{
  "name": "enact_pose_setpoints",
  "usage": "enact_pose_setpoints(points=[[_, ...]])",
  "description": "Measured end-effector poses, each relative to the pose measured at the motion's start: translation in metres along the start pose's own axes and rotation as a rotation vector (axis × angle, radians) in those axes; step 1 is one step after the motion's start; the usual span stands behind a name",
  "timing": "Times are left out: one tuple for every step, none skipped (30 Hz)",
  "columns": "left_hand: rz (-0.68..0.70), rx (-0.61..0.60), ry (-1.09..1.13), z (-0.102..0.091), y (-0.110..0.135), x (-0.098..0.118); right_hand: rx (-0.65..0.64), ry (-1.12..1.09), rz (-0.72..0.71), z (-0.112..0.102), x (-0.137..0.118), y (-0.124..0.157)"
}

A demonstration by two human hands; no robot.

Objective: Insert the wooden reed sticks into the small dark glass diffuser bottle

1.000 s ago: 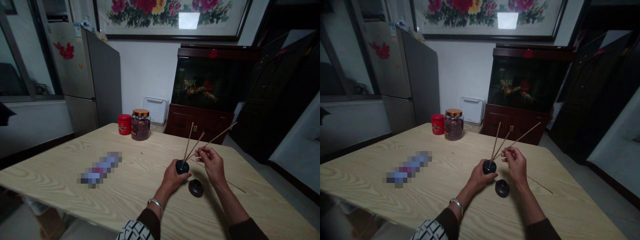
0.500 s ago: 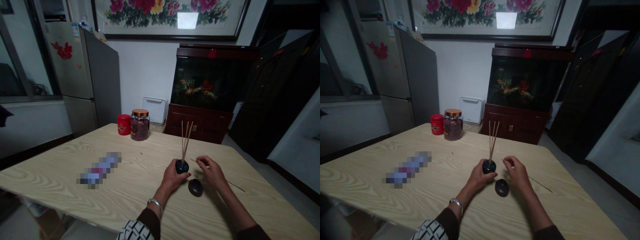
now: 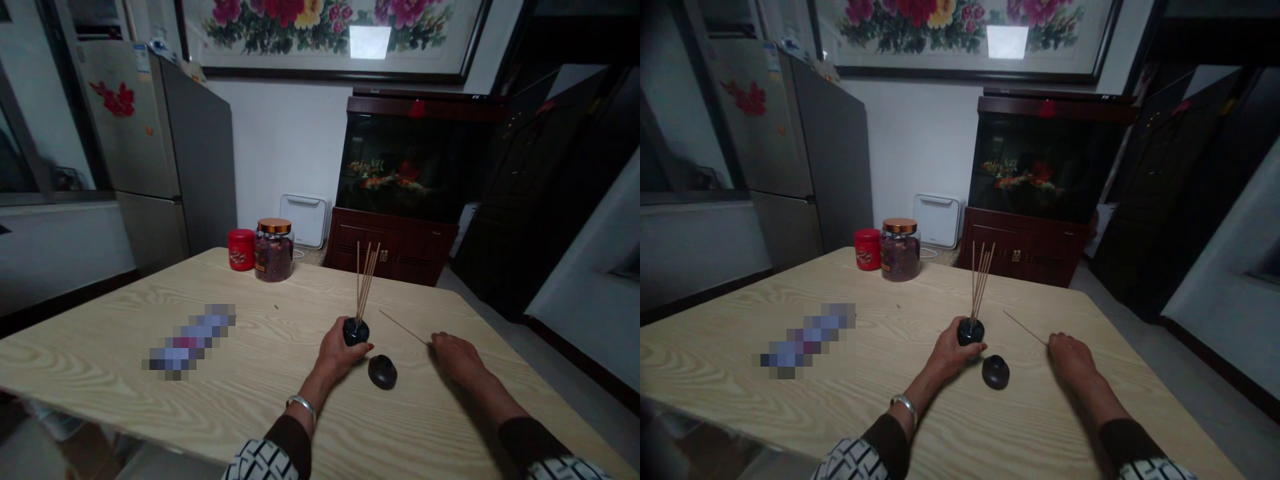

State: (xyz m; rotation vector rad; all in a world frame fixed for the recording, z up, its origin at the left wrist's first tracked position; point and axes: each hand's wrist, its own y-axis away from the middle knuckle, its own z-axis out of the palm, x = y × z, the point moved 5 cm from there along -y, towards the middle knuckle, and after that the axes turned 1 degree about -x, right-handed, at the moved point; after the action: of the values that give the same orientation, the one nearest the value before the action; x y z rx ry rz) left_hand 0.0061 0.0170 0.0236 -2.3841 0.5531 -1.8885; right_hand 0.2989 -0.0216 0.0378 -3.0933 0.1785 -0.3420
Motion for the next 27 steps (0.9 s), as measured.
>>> enact_pose_setpoints(points=[[-0.005,0.002,0.006,0.0,0.0,0.0,-0.002,-0.018,0.007,-0.001,0.001,-0.001],[-0.008,0.003,0.011,0.001,0.0,0.0,0.003,-0.046,0.019,-0.002,0.004,-0.002],[-0.008,0.002,0.013,0.001,0.0,0.001,0.017,-0.09,0.033,-0.003,0.006,-0.002],[-0.005,0.002,0.013,0.001,0.0,0.001,0.042,-0.156,0.053,-0.004,0.009,-0.001],[0.0,0.001,0.009,0.0,0.0,0.001,0.08,-0.249,0.075,-0.005,0.012,-0.001],[0.005,0.0,0.003,0.0,0.0,0.001,0.129,-0.373,0.099,-0.008,0.014,0.0],[0.006,0.0,-0.005,0.0,0.0,0.001,0.186,-0.534,0.125,-0.011,0.016,0.001],[0.005,0.002,-0.012,-0.001,0.0,0.001,0.243,-0.731,0.154,-0.015,0.015,0.002],[0.001,0.002,-0.018,-0.001,0.0,0.0,0.291,-0.952,0.184,-0.02,0.013,0.004],[-0.004,0.002,-0.022,-0.001,0.0,0.0,0.327,-1.177,0.211,-0.025,0.009,0.005],[-0.009,0.0,-0.024,-0.001,0.0,0.0,0.353,-1.385,0.226,-0.031,0.002,0.006],[-0.012,-0.001,-0.025,-0.001,0.0,0.0,0.376,-1.561,0.231,-0.039,-0.006,0.008],[-0.012,-0.003,-0.025,-0.001,0.0,0.0,0.397,-1.695,0.225,-0.048,-0.016,0.009],[-0.011,-0.002,-0.026,0.0,0.0,0.001,0.419,-1.787,0.207,-0.058,-0.027,0.01],[-0.009,-0.001,-0.027,0.0,0.0,0.001,0.441,-1.851,0.183,-0.068,-0.038,0.011],[-0.008,0.001,-0.027,0.0,0.0,0.001,0.454,-1.894,0.152,-0.076,-0.048,0.011],[-0.006,0.001,-0.027,0.0,0.0,0.001,0.467,-1.916,0.119,-0.083,-0.058,0.011],[-0.005,0.001,-0.028,0.0,0.0,0.001,0.479,-1.919,0.085,-0.089,-0.067,0.01],[-0.003,0.0,-0.029,0.0,0.0,0.001,0.49,-1.905,0.049,-0.092,-0.075,0.009],[-0.001,0.0,-0.03,0.0,0.0,0.001,0.502,-1.878,0.017,-0.095,-0.081,0.007],[0.001,0.0,-0.033,0.0,0.0,0.001,0.51,-1.846,-0.012,-0.096,-0.087,0.006],[0.003,0.002,-0.035,0.0,0.0,0.001,0.513,-1.814,-0.035,-0.097,-0.091,0.004],[0.004,0.006,-0.036,-0.001,-0.001,0.0,0.513,-1.789,-0.052,-0.096,-0.095,0.003],[0.005,0.008,-0.035,-0.001,-0.001,0.0,0.509,-1.77,-0.063,-0.095,-0.098,0.001],[0.008,0.01,-0.033,0.0,-0.001,-0.001,0.509,-1.757,-0.068,-0.094,-0.1,0.0],[0.012,0.01,-0.029,0.0,-0.001,-0.001,0.51,-1.745,-0.071,-0.094,-0.102,-0.001],[0.016,0.009,-0.025,0.0,-0.002,-0.001,0.512,-1.733,-0.075,-0.093,-0.103,-0.002]])
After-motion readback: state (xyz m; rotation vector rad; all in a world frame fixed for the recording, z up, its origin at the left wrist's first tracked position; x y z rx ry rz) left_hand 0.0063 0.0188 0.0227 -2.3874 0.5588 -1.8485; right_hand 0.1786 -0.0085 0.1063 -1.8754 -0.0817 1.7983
